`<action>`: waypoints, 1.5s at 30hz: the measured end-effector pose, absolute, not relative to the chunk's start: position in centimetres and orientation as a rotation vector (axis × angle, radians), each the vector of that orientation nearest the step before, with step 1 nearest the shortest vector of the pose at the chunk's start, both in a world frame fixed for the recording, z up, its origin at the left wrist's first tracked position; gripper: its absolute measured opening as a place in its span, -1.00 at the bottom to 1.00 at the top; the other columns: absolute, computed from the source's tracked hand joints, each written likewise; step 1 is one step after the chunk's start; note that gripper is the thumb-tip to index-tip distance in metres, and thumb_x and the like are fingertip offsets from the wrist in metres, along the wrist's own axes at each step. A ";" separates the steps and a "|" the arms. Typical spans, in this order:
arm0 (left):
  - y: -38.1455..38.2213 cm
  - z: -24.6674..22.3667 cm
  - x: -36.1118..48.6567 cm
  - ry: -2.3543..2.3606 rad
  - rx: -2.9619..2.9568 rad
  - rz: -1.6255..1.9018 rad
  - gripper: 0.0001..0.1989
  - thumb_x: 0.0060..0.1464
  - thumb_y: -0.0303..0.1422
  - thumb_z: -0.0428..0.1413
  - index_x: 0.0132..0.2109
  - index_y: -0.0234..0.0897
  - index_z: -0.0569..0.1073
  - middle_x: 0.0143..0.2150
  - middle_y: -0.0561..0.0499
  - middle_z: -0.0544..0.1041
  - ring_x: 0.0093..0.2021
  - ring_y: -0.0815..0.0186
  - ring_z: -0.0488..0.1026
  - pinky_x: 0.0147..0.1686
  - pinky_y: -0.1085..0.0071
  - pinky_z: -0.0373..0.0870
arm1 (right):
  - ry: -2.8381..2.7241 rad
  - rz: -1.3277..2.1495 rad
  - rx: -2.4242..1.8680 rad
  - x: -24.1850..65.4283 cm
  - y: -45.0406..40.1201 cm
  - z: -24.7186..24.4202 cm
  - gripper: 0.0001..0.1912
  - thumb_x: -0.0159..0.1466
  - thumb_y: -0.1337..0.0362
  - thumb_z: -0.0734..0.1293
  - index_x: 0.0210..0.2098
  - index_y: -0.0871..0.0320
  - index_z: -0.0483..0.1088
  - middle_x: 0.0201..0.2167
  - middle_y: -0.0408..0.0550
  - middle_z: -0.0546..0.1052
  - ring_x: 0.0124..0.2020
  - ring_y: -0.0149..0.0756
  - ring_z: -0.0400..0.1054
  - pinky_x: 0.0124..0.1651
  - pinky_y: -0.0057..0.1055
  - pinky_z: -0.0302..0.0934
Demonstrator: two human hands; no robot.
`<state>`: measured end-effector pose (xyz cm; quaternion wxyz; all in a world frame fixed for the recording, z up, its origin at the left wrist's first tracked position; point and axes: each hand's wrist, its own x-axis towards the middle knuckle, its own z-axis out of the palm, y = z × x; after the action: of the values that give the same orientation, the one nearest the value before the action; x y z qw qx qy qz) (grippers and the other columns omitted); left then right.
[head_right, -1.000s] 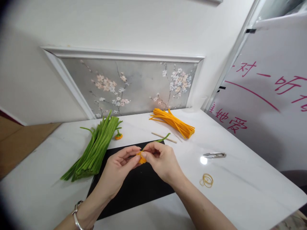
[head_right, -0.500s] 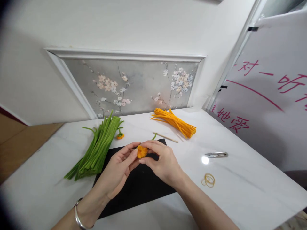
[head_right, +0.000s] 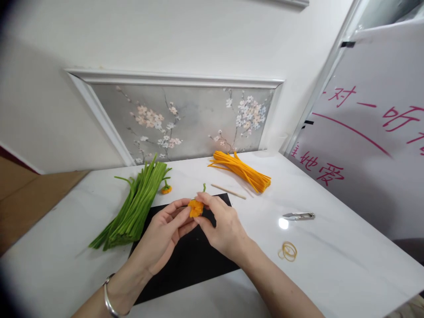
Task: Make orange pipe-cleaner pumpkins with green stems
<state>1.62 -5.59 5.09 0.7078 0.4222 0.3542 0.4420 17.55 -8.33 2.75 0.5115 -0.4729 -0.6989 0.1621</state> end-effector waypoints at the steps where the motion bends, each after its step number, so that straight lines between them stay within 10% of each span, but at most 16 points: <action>1: -5.5 5.1 1.6 0.789 0.939 0.980 -0.78 0.07 -0.36 0.22 -0.10 -0.24 0.49 -0.20 0.00 0.59 -0.19 0.35 0.52 -0.12 0.39 0.50 | -1.672 0.418 -1.135 17.6 -8.2 2.7 -0.49 0.23 0.33 0.31 0.17 0.05 0.23 0.03 0.00 0.48 -0.05 -0.19 0.43 0.01 -0.23 0.37; 32: -4.6 3.5 1.1 0.771 1.096 1.027 -0.58 -0.01 -0.37 0.26 0.05 -0.22 0.50 -0.12 -0.02 0.63 -0.22 0.30 0.58 -0.12 0.36 0.51 | -1.619 0.439 -1.237 17.8 -7.6 1.7 -0.38 0.22 0.28 0.33 0.26 0.06 0.15 0.06 0.04 0.48 -0.01 -0.14 0.41 -0.03 -0.20 0.37; 45: -3.6 0.9 -0.4 0.633 0.722 0.863 -0.72 -0.03 -0.61 0.21 -0.15 -0.23 0.49 -0.26 0.01 0.58 -0.27 0.39 0.55 -0.20 0.51 0.46 | -1.600 0.674 -1.222 18.3 -5.9 0.0 -0.79 0.20 0.28 0.33 -0.17 0.12 0.51 -0.33 -0.08 0.59 -0.36 -0.29 0.45 -0.27 -0.37 0.35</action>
<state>-0.35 -3.64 0.92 0.7989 0.3363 0.2950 0.4021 18.26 -5.89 0.01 0.4876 -0.5024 -0.6581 0.2771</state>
